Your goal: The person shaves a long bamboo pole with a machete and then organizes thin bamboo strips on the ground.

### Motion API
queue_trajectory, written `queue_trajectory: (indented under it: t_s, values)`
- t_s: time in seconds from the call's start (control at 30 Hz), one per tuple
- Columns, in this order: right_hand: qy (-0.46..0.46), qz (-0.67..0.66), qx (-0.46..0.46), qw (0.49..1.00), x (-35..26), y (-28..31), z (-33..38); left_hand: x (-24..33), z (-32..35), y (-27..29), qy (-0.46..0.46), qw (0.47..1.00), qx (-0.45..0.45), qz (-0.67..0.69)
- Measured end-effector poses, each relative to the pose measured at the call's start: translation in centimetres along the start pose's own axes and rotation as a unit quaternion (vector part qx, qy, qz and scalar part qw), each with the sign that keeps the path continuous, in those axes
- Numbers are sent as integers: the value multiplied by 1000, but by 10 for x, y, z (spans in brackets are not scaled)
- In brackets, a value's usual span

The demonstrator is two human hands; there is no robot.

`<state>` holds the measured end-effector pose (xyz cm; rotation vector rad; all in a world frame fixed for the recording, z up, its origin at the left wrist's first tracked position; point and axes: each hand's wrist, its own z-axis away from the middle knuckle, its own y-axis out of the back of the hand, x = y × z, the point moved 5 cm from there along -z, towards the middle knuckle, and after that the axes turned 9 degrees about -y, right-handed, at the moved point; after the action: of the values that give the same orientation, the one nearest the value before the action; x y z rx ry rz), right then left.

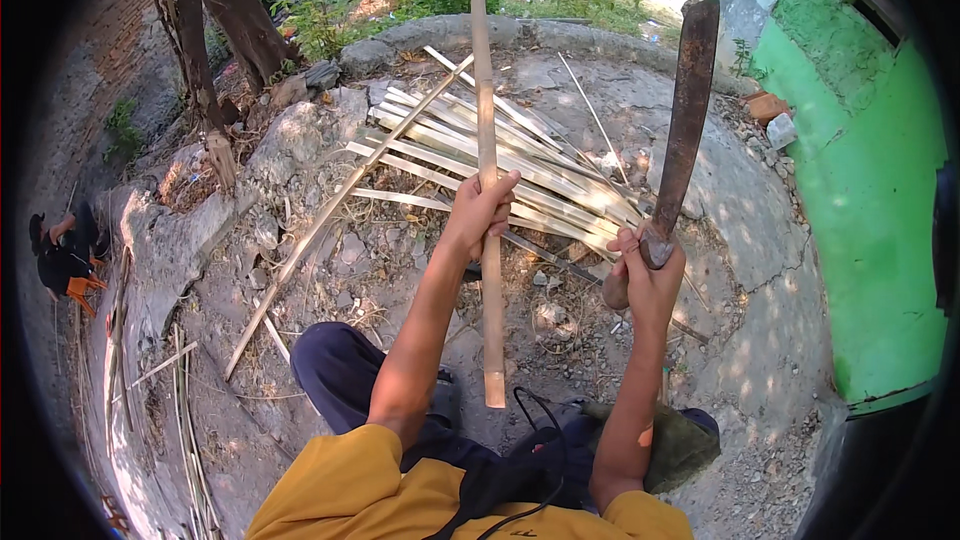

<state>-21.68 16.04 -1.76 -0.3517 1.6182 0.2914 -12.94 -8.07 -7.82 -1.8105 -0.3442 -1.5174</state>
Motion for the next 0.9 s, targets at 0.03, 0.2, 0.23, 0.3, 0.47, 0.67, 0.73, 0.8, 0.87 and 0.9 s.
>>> queue_trajectory:
  t_s: [0.03, 0.2, 0.23, 0.3, 0.47, 0.67, 0.73, 0.8, 0.87, 0.9]
  values:
    - [-1, 0, 3, 1000, -1, -4, -3, -10, 1, 2, 43, 994, -51, 88]
    - [29, -13, 2, 1000, -43, -43, -31, -45, 22, 12, 258, 879, -123, 382]
    - [61, -7, -3, 998, -55, -48, -41, -56, 26, 12, 281, 858, -123, 413]
    - [89, 32, 3, 996, -78, -54, -65, -73, 39, 15, 324, 833, -114, 435]
    - [165, 213, -29, 962, -114, -50, -115, -110, 72, 4, 433, 758, -121, 473]
    - [154, 410, -56, 897, -59, -7, -103, -168, 92, -3, 461, 770, -136, 419]
    - [146, 492, -76, 855, -20, 8, -88, -186, 104, 1, 492, 739, -136, 441]
    - [155, 495, -107, 848, 40, 37, -77, -197, 115, -2, 494, 715, -175, 464]
    - [111, 527, -131, 832, 94, 54, -58, -207, 124, 1, 507, 740, -126, 422]
    - [98, 537, -142, 826, 121, 62, -48, -209, 126, 3, 475, 754, -177, 417]
